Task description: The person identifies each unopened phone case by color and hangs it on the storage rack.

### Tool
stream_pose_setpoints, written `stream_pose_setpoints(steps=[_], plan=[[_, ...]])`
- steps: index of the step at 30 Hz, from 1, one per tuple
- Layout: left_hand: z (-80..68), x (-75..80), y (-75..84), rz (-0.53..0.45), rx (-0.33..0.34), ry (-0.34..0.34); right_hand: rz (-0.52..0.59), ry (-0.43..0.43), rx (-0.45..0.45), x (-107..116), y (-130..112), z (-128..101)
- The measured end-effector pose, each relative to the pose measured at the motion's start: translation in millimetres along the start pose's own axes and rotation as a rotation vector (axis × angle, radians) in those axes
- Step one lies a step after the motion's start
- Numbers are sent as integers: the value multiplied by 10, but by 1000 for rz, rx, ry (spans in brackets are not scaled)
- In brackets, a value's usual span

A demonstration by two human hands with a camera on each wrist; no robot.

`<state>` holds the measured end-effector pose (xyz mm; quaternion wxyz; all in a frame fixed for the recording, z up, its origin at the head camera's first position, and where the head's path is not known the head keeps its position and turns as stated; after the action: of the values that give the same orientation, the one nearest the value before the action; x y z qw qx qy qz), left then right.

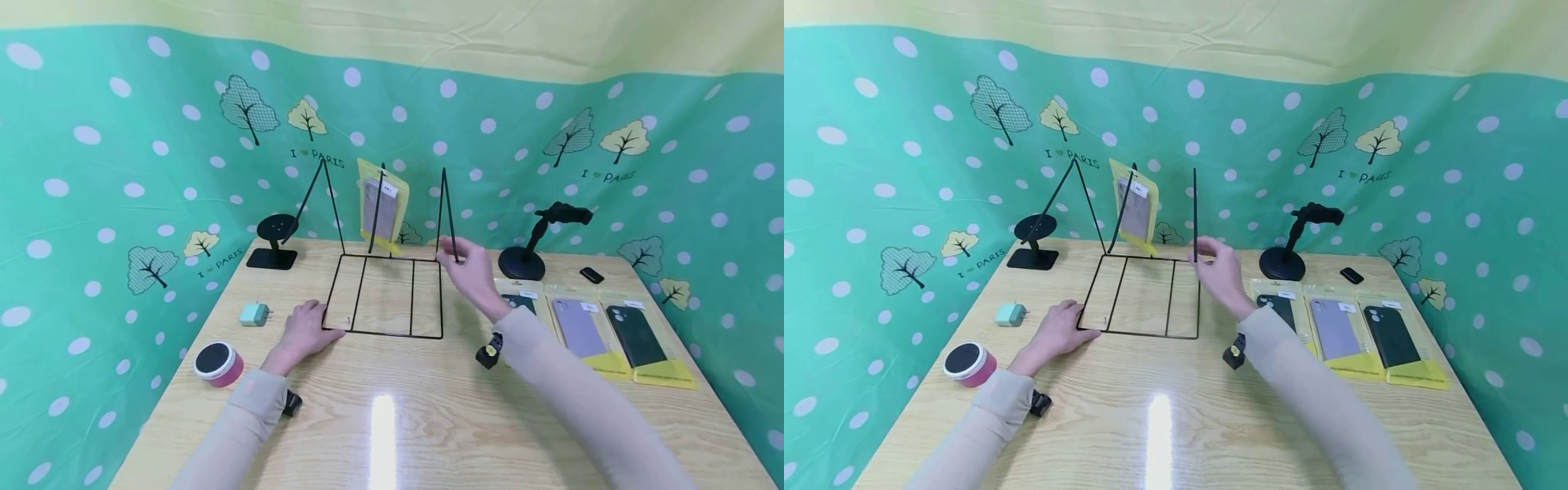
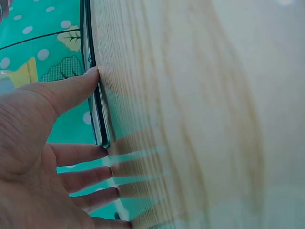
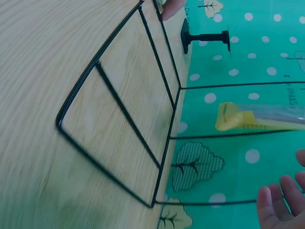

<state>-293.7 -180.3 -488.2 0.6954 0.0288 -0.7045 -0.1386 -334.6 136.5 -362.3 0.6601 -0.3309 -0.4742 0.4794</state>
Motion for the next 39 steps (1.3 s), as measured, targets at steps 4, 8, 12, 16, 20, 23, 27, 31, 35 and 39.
stream_pose_setpoints(steps=[4, 8, 12, 16, 20, 23, 27, 31, 35, 39], plan=[[15, 21, -6, 0, -6, 7, -52, 15, 0, 162, 43, -80], [33, 26, -15, 6, -10, 4, -110, -9, 15, 295, 94, -170], [33, 31, -19, 14, -13, 7, -179, -91, -18, 385, 205, -254], [29, 24, -34, 10, -12, 13, -313, -203, -113, 463, 381, -355], [30, 3, -46, 8, -7, 5, -436, -265, -209, 608, 578, -470], [25, 4, -43, 11, -1, -3, -490, -273, -278, 754, 742, -569], [42, -3, -24, 11, -11, 0, -501, -234, -361, 977, 934, -701], [49, -5, -5, 7, -21, 4, -470, -209, -464, 1146, 1067, -830], [26, -21, 1, 10, -16, -5, -462, -216, -558, 1220, 1148, -973], [18, -44, 5, 6, -8, -7, -469, -211, -582, 1269, 1172, -1052]])
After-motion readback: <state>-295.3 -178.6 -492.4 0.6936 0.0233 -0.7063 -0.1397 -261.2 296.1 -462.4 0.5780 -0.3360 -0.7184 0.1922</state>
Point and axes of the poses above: each hand's wrist, its own z-axis towards the middle knuckle, its own x-axis out of the back of the hand, y = z × x, the point moved 9 cm from there along z, towards the middle knuckle, and after that the axes turned 8 degrees about z, right-handed, at the moved point
